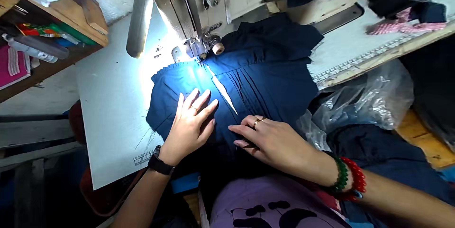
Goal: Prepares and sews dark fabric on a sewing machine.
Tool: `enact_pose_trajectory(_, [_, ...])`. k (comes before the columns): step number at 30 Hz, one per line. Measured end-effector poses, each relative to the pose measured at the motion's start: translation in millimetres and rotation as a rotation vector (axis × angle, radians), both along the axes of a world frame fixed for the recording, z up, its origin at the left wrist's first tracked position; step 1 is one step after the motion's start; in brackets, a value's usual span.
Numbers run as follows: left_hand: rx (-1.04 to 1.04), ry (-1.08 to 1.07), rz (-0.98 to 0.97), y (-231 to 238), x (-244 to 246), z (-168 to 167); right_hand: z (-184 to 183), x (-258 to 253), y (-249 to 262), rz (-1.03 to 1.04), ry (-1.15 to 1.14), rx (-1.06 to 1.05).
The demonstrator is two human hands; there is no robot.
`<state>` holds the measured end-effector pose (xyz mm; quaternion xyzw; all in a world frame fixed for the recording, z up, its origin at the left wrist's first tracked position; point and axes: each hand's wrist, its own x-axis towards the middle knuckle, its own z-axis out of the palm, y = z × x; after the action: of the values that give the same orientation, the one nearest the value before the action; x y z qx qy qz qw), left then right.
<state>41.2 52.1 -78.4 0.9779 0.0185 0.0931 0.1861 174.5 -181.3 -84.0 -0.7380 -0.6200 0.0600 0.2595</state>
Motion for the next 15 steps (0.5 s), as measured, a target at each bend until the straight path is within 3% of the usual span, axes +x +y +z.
enact_pose_trajectory(9, [0.060, -0.044, -0.016, 4.3, 16.9, 3.4, -22.9, -20.3, -17.3, -0.177, 0.354, 0.068])
enact_pose_trajectory(15, [0.017, -0.036, -0.013, 10.1, 17.8, -3.0, -15.1, -25.5, -17.2, -0.118, 0.696, 0.160])
